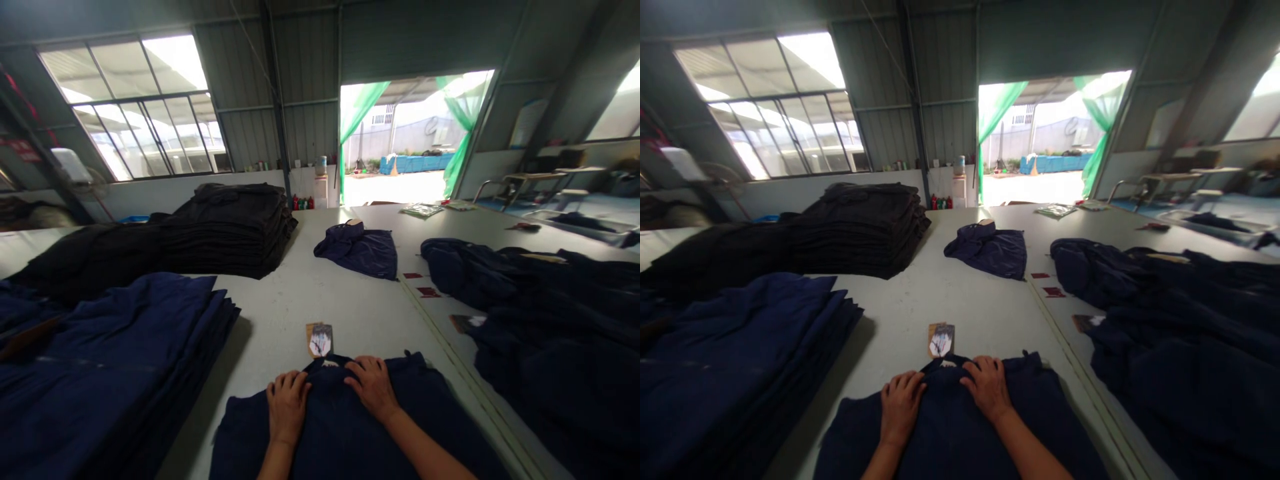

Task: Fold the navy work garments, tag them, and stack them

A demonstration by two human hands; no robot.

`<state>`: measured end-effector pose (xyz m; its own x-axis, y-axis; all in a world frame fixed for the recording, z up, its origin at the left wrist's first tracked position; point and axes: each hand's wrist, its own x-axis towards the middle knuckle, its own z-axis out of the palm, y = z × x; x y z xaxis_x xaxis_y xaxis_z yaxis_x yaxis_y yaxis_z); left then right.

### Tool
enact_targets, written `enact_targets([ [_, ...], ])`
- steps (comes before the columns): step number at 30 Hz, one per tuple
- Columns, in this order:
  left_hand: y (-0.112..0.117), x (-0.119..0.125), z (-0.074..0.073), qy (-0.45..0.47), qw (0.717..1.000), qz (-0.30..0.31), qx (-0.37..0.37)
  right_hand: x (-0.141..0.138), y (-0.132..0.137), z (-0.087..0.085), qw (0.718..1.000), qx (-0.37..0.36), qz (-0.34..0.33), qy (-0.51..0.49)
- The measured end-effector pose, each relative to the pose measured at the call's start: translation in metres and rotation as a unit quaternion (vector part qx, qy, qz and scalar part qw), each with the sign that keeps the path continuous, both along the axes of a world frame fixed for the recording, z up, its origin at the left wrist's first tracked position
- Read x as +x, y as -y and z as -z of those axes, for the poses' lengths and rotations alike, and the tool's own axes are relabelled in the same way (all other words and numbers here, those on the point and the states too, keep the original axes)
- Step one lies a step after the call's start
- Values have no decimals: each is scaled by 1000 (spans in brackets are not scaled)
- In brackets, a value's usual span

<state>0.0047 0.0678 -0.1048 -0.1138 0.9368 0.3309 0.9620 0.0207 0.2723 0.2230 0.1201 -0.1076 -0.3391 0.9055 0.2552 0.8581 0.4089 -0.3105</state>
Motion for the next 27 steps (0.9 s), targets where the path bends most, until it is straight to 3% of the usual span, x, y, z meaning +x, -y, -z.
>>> enact_targets([
  [3, 6, 0, 0, 14, 1000, -5, -12, -2, 8, -4, 999, -37, 9, 24],
  [9, 16, -4, 1, 25, 999, 25, -22, -11, 5, -27, 982, -179, 6, 61],
  [14, 15, -6, 5, 41, 998, 25, -33, -24, -4, -37, 977, -208, -20, 49],
  [19, 15, -4, 8, 59, 998, 17, -25, -33, -10, -41, 967, -253, -6, 30],
  [23, 12, 7, -5, 39, 998, 24, -40, -34, -15, -45, 958, -283, -5, 36],
  [27, 1, 23, -25, 37, 989, 40, -135, -35, -18, -42, 954, -298, 12, 32],
])
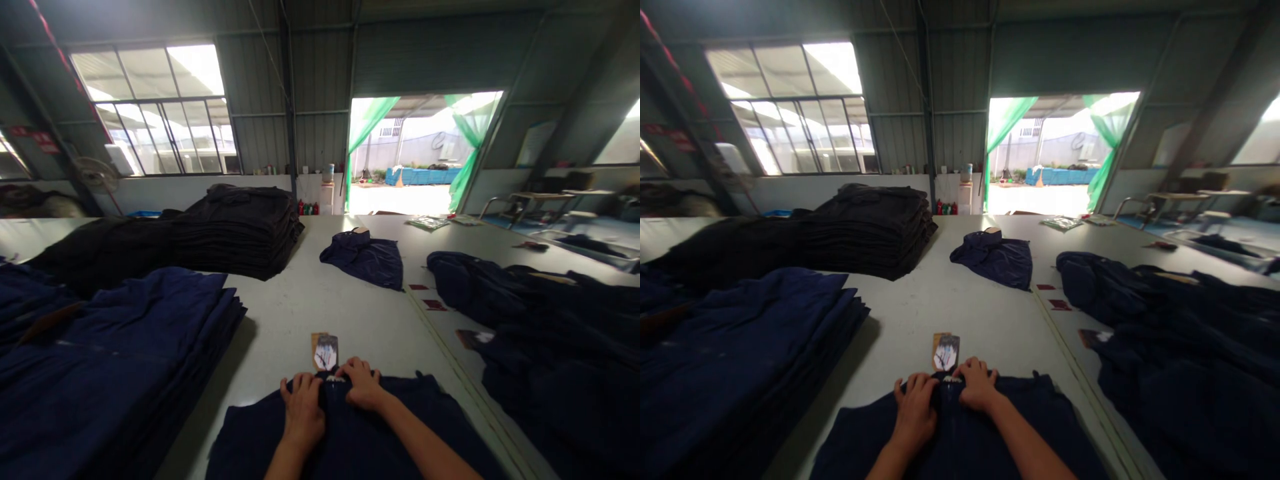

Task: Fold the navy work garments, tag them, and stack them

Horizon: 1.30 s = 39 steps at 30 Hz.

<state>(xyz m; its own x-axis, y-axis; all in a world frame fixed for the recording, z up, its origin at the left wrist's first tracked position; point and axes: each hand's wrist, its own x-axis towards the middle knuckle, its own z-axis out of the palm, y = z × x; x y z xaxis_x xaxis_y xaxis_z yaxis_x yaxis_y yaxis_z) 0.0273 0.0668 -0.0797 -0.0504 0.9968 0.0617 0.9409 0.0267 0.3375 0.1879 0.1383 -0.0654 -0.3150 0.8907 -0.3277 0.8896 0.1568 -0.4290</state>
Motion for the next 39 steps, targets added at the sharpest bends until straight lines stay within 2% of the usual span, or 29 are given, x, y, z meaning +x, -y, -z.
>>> enact_targets([
  [3, -3, 8, -1, 16, 1000, -5, -17, 0, -2, 3, 1000, 4, 22, -13],
  [8, 4, 11, 24, 72, 991, 30, 113, 2, -3, 0, 1000, 2, -22, -7],
  [12, 7, 9, 33, 93, 982, 42, 157, 2, 1, -6, 998, -13, -66, -6],
  [23, 7, 8, 29, 131, 978, 37, 157, 4, 7, -8, 996, -6, -88, -3],
  [29, 4, 10, 12, 164, 979, 14, 124, 4, 6, -6, 990, 4, -138, 32],
  [35, 0, 4, -10, 140, 988, -5, 66, 9, 6, -6, 996, 14, -77, 39],
  [39, -3, 2, -6, 108, 993, 3, 55, 17, 8, -11, 998, 15, -62, 19],
])
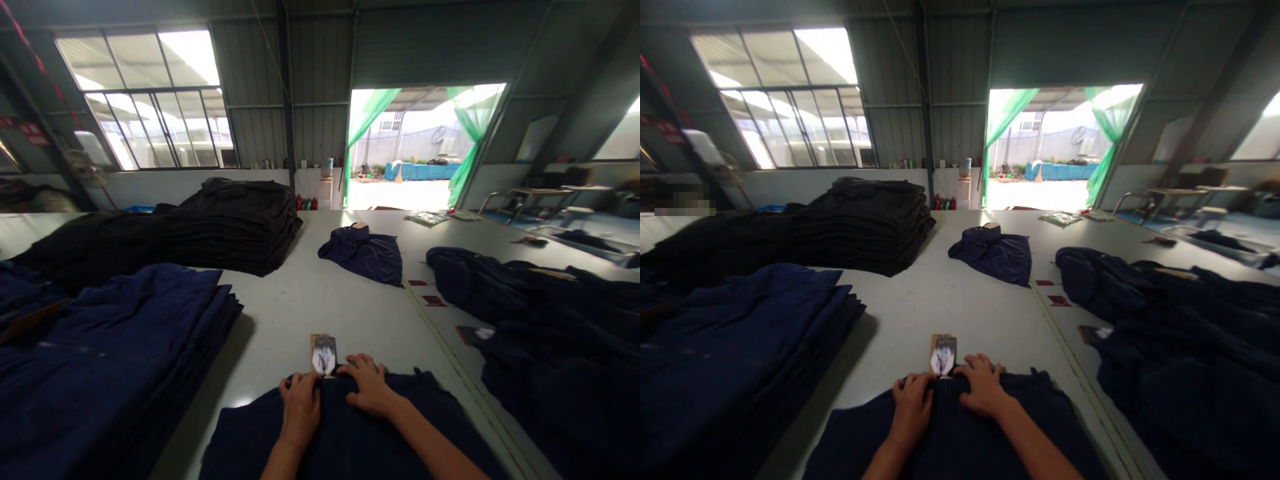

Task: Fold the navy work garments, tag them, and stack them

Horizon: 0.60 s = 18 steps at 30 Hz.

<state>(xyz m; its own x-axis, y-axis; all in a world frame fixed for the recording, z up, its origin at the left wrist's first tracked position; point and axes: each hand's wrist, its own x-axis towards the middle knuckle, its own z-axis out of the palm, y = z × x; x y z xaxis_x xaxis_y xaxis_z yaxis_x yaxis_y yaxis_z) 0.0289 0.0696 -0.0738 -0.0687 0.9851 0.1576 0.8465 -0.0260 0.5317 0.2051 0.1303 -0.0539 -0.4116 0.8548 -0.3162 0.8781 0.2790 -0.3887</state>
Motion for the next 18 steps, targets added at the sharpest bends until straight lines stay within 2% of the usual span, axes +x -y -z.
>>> enact_targets([
  [5, -8, -5, 19, -120, 988, -93, -20, 5, -2, -5, 1000, 2, 19, -1],
  [8, -13, -17, 22, -132, 986, -63, -81, 16, -8, -8, 1000, -11, 17, 18],
  [12, -12, -38, 13, -113, 983, -9, -146, 39, -15, -9, 998, -46, -3, 37],
  [16, -6, -51, 2, -114, 981, 15, -157, 53, -12, -6, 999, 5, -22, 31],
  [18, -4, -53, -6, -101, 983, 32, -152, 56, -9, -11, 999, 6, -28, 16],
])
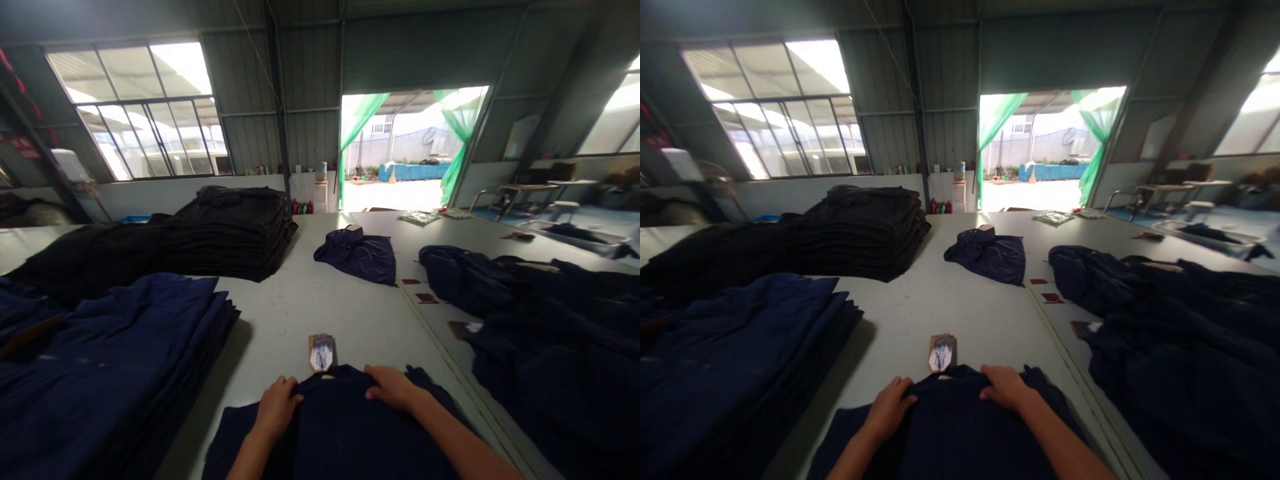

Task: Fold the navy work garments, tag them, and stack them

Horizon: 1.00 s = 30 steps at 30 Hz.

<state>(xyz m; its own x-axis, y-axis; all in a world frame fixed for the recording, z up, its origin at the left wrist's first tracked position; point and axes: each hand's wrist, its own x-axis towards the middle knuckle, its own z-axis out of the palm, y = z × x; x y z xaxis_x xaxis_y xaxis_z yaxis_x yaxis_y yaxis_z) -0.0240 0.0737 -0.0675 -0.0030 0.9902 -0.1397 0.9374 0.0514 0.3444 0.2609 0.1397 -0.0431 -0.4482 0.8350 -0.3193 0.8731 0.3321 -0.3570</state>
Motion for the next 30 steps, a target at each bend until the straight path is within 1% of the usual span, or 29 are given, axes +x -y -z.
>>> enact_targets([
  [2, -1, -1, -16, 25, 999, 10, 16, 2, 0, -16, 999, 11, -11, -28],
  [4, -3, -2, -43, 59, 996, 18, 59, 5, 0, -45, 995, 63, -23, -74],
  [6, -4, -3, -80, 98, 987, 33, 122, 10, 0, -84, 983, 141, -31, -116],
  [8, -4, -3, -119, 118, 972, 55, 195, 17, 4, -124, 969, 213, -24, -126],
  [9, -3, -3, -136, 121, 964, 67, 226, 20, 7, -141, 962, 242, -17, -123],
  [10, -1, -1, -150, 120, 958, 76, 250, 23, 11, -154, 958, 264, -8, -116],
  [11, 1, 1, -160, 117, 953, 85, 267, 26, 15, -163, 954, 280, 0, -109],
  [12, 4, 3, -165, 114, 950, 91, 276, 29, 21, -166, 951, 292, 8, -102],
  [13, 7, 6, -165, 110, 949, 95, 279, 32, 26, -164, 950, 299, 15, -93],
  [14, 11, 9, -160, 106, 951, 100, 274, 34, 33, -156, 949, 302, 20, -83],
  [15, 15, 13, -149, 102, 955, 103, 260, 36, 39, -143, 951, 300, 24, -72],
  [16, 21, 17, -134, 99, 961, 104, 237, 38, 47, -127, 954, 293, 29, -60],
  [18, 38, 26, -94, 91, 978, 96, 160, 40, 65, -84, 964, 261, 37, -33],
  [20, 60, 35, -53, 86, 992, 77, 53, 40, 87, -39, 979, 198, 39, -3],
  [21, 72, 40, -35, 78, 994, 71, 10, 41, 98, -18, 986, 161, 43, 11],
  [22, 83, 44, -21, 64, 996, 64, -18, 41, 109, -1, 990, 131, 53, 22],
  [23, 93, 48, -12, 46, 997, 58, -36, 40, 118, 12, 991, 111, 65, 29],
  [24, 100, 51, -7, 26, 997, 53, -44, 40, 126, 20, 991, 100, 79, 35],
  [25, 105, 54, -6, 7, 998, 48, -49, 39, 132, 24, 990, 95, 92, 39],
  [26, 108, 57, -8, -8, 998, 43, -55, 38, 135, 25, 990, 95, 97, 42],
  [28, 107, 62, -18, -21, 997, 35, -63, 34, 139, 17, 990, 101, 84, 41],
  [30, 104, 67, -30, -3, 998, 8, -54, 27, 140, 4, 992, 115, 58, 16],
])
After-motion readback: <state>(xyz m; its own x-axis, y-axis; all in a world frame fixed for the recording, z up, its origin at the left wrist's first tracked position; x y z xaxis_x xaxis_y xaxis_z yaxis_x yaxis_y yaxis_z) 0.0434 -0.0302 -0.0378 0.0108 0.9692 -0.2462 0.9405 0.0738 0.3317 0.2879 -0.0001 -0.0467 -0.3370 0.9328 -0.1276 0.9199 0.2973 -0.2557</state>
